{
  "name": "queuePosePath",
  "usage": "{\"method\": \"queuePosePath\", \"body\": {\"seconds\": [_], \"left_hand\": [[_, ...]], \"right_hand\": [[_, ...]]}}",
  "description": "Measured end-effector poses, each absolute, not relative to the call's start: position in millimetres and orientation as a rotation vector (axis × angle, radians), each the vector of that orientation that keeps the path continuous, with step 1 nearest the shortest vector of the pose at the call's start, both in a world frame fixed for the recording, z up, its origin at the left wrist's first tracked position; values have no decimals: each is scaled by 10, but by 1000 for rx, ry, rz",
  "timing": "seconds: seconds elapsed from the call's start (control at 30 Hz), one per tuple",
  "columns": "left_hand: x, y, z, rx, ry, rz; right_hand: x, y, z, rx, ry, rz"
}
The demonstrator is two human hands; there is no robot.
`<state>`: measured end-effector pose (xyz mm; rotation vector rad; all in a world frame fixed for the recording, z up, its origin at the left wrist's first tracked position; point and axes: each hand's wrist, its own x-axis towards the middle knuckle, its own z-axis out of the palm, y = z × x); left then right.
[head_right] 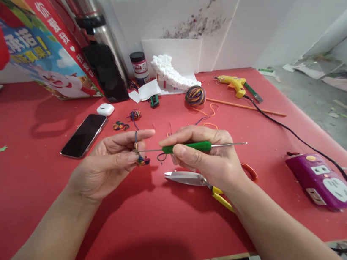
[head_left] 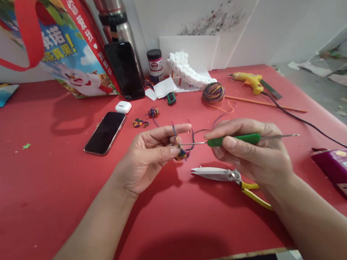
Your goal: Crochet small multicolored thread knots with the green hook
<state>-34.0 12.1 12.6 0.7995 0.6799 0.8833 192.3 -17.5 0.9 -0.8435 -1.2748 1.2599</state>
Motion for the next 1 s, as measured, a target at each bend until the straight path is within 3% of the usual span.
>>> {"method": "queuePosePath", "body": {"seconds": [0.23,0.63,1.0], "left_hand": [[-253,51,113,908,745,1087],[-223,66,80,958,795,1180],[-43,-18,80,696,805,1328]], "right_hand": [[1710,-203,-17,-802,-1061,1395],[1672,-214,-57,-815,-1061,1340],[1491,-389,-193,-957,-1631,428]]}}
